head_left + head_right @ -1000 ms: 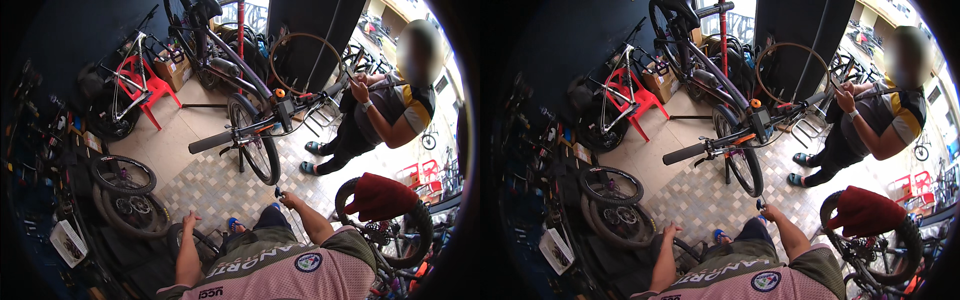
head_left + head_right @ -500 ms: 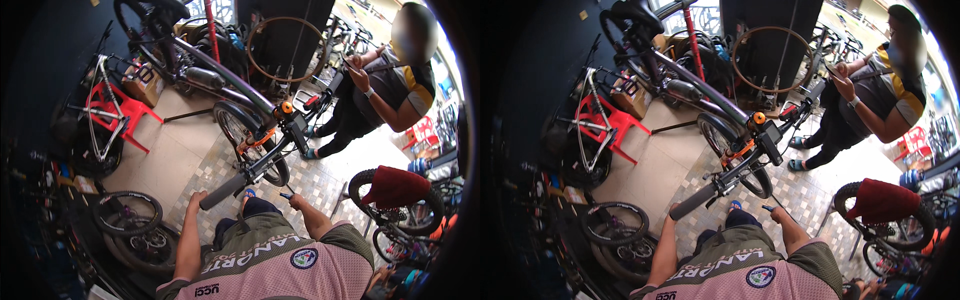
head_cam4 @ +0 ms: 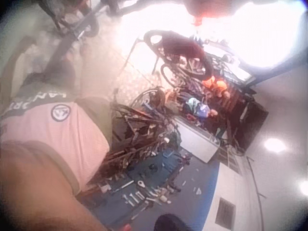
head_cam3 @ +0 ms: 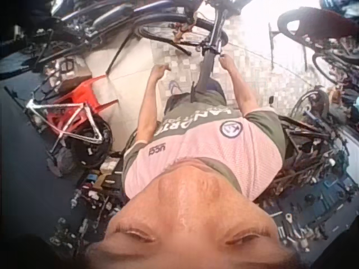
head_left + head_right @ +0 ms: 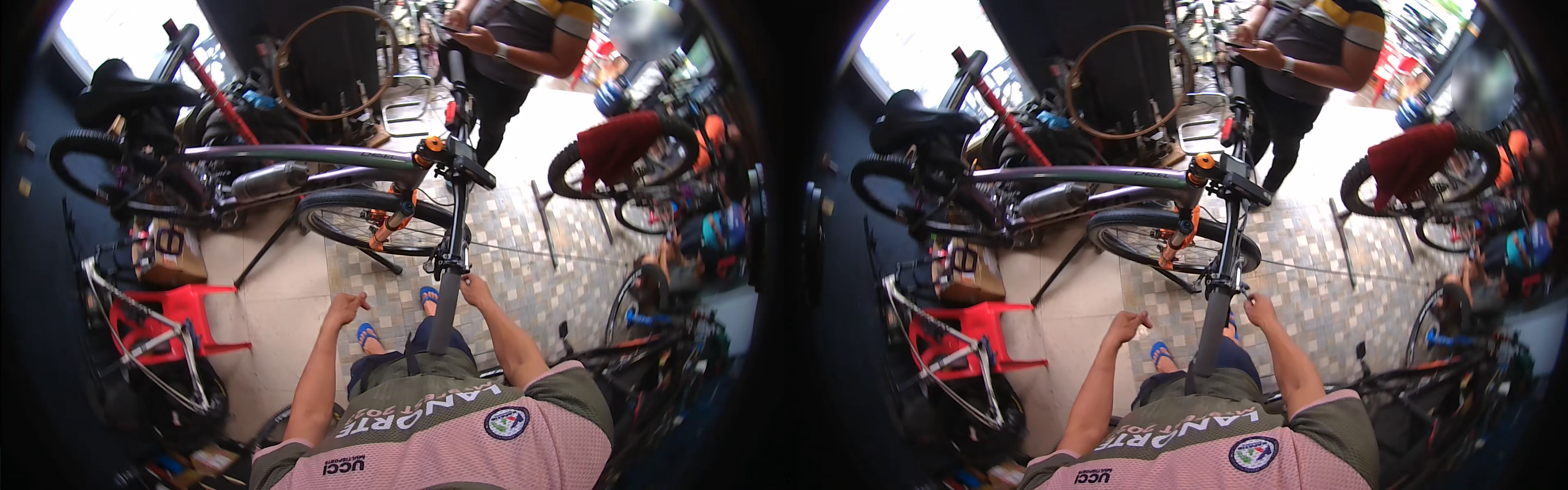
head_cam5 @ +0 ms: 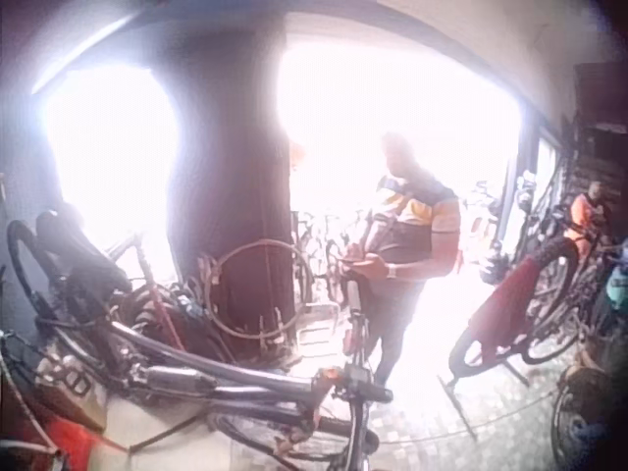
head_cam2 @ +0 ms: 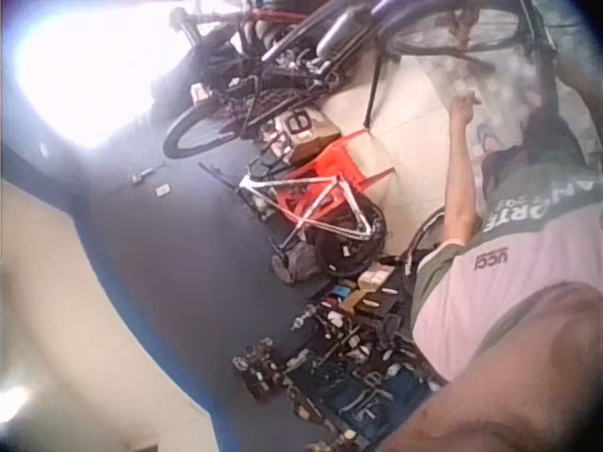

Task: The person uses a hex wrench to tighten the front wheel axle nuts on a mountain bike mounted on a repair stand. After securing the wheel, the person wipes the handlebars and stem area with a cloth.

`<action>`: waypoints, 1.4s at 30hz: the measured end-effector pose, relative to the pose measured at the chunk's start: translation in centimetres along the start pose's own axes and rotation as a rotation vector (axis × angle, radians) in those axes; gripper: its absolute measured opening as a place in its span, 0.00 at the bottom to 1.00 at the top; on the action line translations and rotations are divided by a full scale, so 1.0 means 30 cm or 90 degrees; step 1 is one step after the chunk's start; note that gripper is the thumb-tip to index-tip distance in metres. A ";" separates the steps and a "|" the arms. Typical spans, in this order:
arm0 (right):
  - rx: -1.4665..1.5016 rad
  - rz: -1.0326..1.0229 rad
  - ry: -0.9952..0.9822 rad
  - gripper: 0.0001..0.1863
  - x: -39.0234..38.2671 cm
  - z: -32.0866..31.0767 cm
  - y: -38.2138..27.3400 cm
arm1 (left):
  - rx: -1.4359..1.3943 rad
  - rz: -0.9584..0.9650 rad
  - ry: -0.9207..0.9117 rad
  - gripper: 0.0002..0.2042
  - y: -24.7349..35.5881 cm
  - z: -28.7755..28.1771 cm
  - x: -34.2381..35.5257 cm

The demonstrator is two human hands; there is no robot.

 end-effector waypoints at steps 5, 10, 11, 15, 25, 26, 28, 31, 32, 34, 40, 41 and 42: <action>0.050 0.096 0.041 0.21 -0.400 0.162 0.136 | 0.082 0.014 -0.104 0.30 0.071 0.019 -0.030; 0.078 0.206 0.089 0.23 -0.685 0.330 0.267 | 0.224 0.083 -0.074 0.38 0.030 -0.038 0.006; 0.076 0.225 0.093 0.23 -0.735 0.373 0.315 | 0.224 0.103 -0.039 0.37 0.024 -0.084 0.041; 0.104 0.328 0.113 0.24 -0.921 0.439 0.389 | 0.109 0.156 0.128 0.32 -0.058 -0.337 0.185; 0.120 0.543 0.296 0.22 -1.283 0.556 0.133 | 0.573 0.390 0.579 0.31 0.038 -0.903 0.800; 0.091 0.584 0.308 0.22 -1.339 0.613 0.067 | 0.427 0.231 0.303 0.27 0.199 -0.722 0.786; 0.051 0.529 0.223 0.22 -1.319 0.674 -0.054 | 0.400 0.547 0.620 0.16 0.313 -0.514 0.638; 0.147 0.508 0.124 0.22 -1.311 0.898 -0.227 | 0.027 0.787 -0.053 0.15 0.526 -0.386 0.210; 0.180 0.507 0.100 0.22 -1.266 0.918 -0.301 | 0.038 0.778 -0.037 0.16 0.501 -0.430 0.207; 0.175 0.488 0.152 0.22 -1.221 0.912 -0.367 | 0.044 0.749 -0.010 0.17 0.407 -0.567 0.288; 0.271 0.525 0.253 0.23 -1.193 0.801 -0.500 | 0.201 0.184 0.205 0.43 0.104 -0.940 0.756; 0.254 0.548 0.255 0.23 -1.227 0.823 -0.514 | 0.229 0.099 0.093 0.38 0.269 -0.807 0.654; 0.228 0.542 0.240 0.23 -1.224 0.807 -0.505 | 0.266 0.355 0.345 0.29 0.303 -0.695 0.594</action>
Point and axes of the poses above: each hand's wrist, its own x-axis towards the middle knuckle, its own z-axis out of the palm, y = z × x, the point moved 5 cm from there along x, towards the middle knuckle, and after that the axes turned 1 degree about -y, right-handed, at the moved point
